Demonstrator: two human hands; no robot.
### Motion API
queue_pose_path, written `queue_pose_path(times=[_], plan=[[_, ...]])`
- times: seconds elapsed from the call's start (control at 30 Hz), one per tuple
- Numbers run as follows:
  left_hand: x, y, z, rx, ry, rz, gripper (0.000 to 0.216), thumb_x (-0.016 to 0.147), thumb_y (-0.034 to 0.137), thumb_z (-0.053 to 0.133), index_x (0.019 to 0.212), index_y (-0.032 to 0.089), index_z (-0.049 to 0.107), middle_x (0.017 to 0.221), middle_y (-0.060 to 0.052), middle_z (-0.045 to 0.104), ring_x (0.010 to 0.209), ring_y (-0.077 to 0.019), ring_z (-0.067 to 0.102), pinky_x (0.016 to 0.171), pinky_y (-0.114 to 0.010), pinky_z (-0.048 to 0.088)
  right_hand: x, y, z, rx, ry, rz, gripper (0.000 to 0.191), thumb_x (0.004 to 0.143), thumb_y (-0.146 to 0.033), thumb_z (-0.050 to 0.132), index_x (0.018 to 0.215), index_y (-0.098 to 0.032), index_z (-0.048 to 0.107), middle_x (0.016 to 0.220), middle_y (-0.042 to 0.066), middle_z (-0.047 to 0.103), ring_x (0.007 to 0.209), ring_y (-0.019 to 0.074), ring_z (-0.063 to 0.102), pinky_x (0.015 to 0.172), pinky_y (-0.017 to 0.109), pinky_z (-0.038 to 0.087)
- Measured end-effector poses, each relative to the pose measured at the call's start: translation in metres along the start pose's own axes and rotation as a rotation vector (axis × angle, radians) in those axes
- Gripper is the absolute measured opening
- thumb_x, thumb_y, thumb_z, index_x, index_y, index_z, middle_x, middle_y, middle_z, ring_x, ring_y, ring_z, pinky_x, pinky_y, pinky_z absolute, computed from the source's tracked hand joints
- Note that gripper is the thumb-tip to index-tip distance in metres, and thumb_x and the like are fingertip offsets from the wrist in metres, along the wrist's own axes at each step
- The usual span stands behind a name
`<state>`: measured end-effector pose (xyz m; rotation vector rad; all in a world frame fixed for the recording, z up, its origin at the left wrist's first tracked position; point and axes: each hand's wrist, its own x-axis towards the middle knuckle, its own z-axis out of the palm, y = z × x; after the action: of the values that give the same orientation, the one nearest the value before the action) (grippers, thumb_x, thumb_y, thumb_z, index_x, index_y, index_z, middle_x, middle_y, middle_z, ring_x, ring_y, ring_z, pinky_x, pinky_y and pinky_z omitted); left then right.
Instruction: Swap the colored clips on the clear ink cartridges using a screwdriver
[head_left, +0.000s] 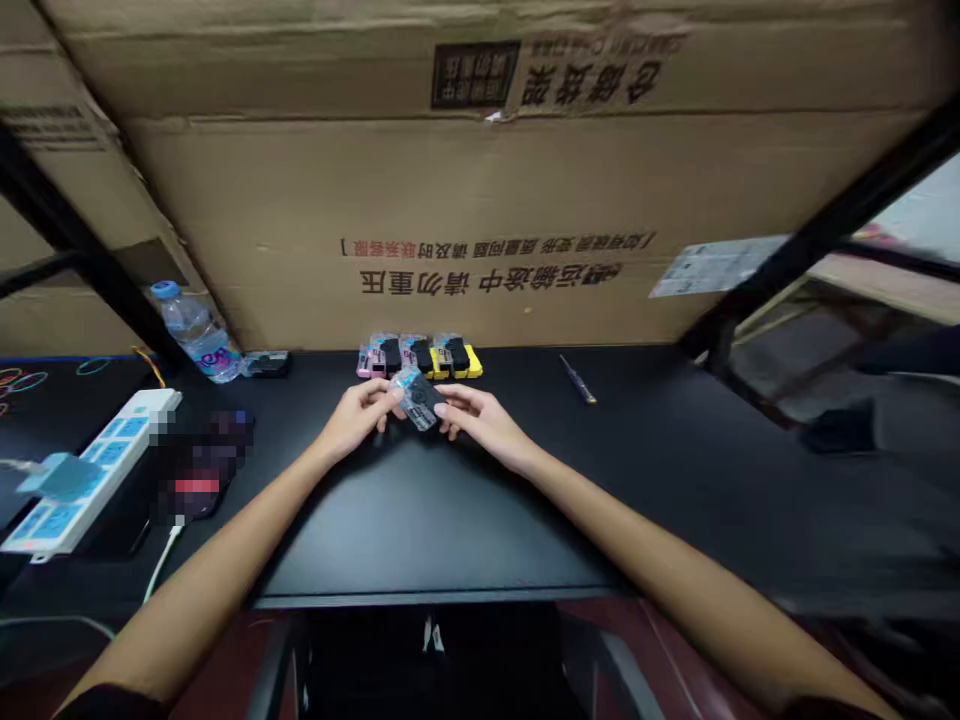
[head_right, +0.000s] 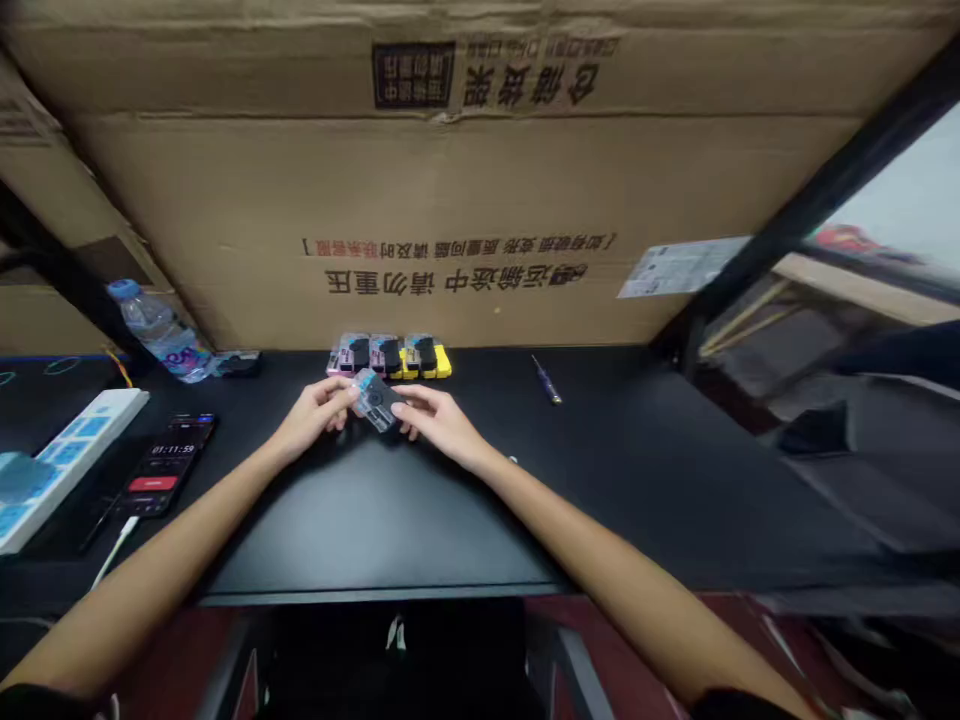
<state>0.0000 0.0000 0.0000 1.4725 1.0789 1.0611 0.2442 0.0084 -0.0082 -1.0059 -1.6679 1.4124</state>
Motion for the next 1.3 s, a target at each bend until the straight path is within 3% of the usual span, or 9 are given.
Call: queue_pose_path(times=[0.13, 0.23, 0.4, 0.53, 0.73, 0.87, 1.0, 1.2, 1.3], plan=[[0.001, -0.004, -0.001, 0.000, -0.001, -0.027, 0.047, 0.085, 0.059, 0.078, 0.103, 0.017, 0.068, 0.077, -0.002, 0.078, 0.046, -0.0078, 0.053, 0.047, -0.021, 0.039, -0.002, 0.004, 0.001, -0.137, 0.057, -0.074, 0.056, 0.095, -0.051, 0.070, 0.141, -0.020, 0.069, 0.093, 0.005, 0.074, 0.069, 0.0183, 0.063, 0.069, 0.037, 0.059], [0.000, -0.005, 0.001, -0.034, 0.011, -0.053, 0.044, 0.085, 0.056, 0.080, 0.098, 0.017, 0.064, 0.081, -0.004, 0.081, 0.045, -0.0082, 0.056, 0.048, -0.022, 0.041, -0.003, 0.008, 0.000, -0.315, 0.134, -0.238, 0.062, 0.089, -0.049, 0.078, 0.145, -0.026, 0.066, 0.120, 0.010, 0.070, 0.082, 0.0209, 0.067, 0.073, 0.040, 0.062], [0.000, -0.004, 0.004, -0.065, -0.001, -0.088, 0.045, 0.084, 0.055, 0.082, 0.096, 0.018, 0.060, 0.085, -0.006, 0.083, 0.045, -0.0090, 0.060, 0.049, -0.023, 0.043, -0.005, 0.008, -0.002, -0.557, 0.134, -0.405, 0.064, 0.091, -0.041, 0.077, 0.152, -0.029, 0.058, 0.138, 0.012, 0.061, 0.117, 0.0303, 0.067, 0.094, 0.049, 0.063], [0.001, -0.005, 0.004, -0.062, -0.016, -0.091, 0.047, 0.083, 0.057, 0.082, 0.095, 0.018, 0.058, 0.089, -0.008, 0.084, 0.045, -0.0097, 0.061, 0.050, -0.023, 0.043, -0.006, 0.009, -0.004, -0.693, 0.166, -0.472, 0.065, 0.094, -0.039, 0.075, 0.154, -0.030, 0.054, 0.142, 0.012, 0.061, 0.132, 0.0329, 0.060, 0.113, 0.055, 0.053], [0.003, -0.007, 0.004, -0.047, -0.010, -0.025, 0.047, 0.091, 0.062, 0.071, 0.108, 0.019, 0.061, 0.100, -0.010, 0.084, 0.049, -0.0102, 0.063, 0.047, -0.022, 0.037, 0.010, 0.012, -0.025, -0.772, 0.222, -0.513, 0.067, 0.096, -0.045, 0.072, 0.157, -0.030, 0.049, 0.146, 0.012, 0.063, 0.136, 0.0351, 0.057, 0.118, 0.059, 0.046], [0.005, -0.011, 0.001, -0.023, 0.062, 0.033, 0.044, 0.088, 0.055, 0.075, 0.109, 0.019, 0.062, 0.094, -0.007, 0.082, 0.058, -0.0112, 0.064, 0.057, -0.024, 0.048, 0.042, 0.000, -0.053, -0.827, 0.292, -0.515, 0.062, 0.099, -0.049, 0.067, 0.154, -0.025, 0.054, 0.141, 0.014, 0.067, 0.132, 0.0367, 0.057, 0.115, 0.059, 0.047], [0.006, -0.017, -0.003, -0.021, 0.075, 0.052, 0.040, 0.083, 0.046, 0.079, 0.107, 0.018, 0.063, 0.087, -0.005, 0.078, 0.069, -0.0146, 0.068, 0.066, -0.028, 0.055, 0.078, -0.008, -0.072, -0.914, 0.222, -0.505, 0.058, 0.100, -0.050, 0.063, 0.149, -0.020, 0.060, 0.136, 0.016, 0.068, 0.130, 0.0374, 0.056, 0.114, 0.058, 0.047], [0.007, -0.023, -0.004, 0.003, 0.056, 0.070, 0.035, 0.085, 0.042, 0.076, 0.107, 0.018, 0.064, 0.083, -0.004, 0.076, 0.069, -0.0151, 0.068, 0.066, -0.028, 0.055, 0.098, 0.004, -0.079, -1.011, 0.185, -0.517, 0.042, 0.103, -0.045, 0.058, 0.135, -0.021, 0.071, 0.131, 0.015, 0.067, 0.124, 0.0354, 0.059, 0.111, 0.056, 0.049], [0.007, -0.024, -0.004, 0.011, 0.051, 0.073, 0.034, 0.085, 0.042, 0.075, 0.107, 0.018, 0.065, 0.081, -0.004, 0.076, 0.069, -0.0155, 0.068, 0.066, -0.029, 0.056, 0.095, 0.011, -0.080, -1.009, 0.230, -0.524, 0.044, 0.103, -0.046, 0.057, 0.138, -0.023, 0.069, 0.134, 0.014, 0.066, 0.124, 0.0347, 0.060, 0.110, 0.056, 0.050]])
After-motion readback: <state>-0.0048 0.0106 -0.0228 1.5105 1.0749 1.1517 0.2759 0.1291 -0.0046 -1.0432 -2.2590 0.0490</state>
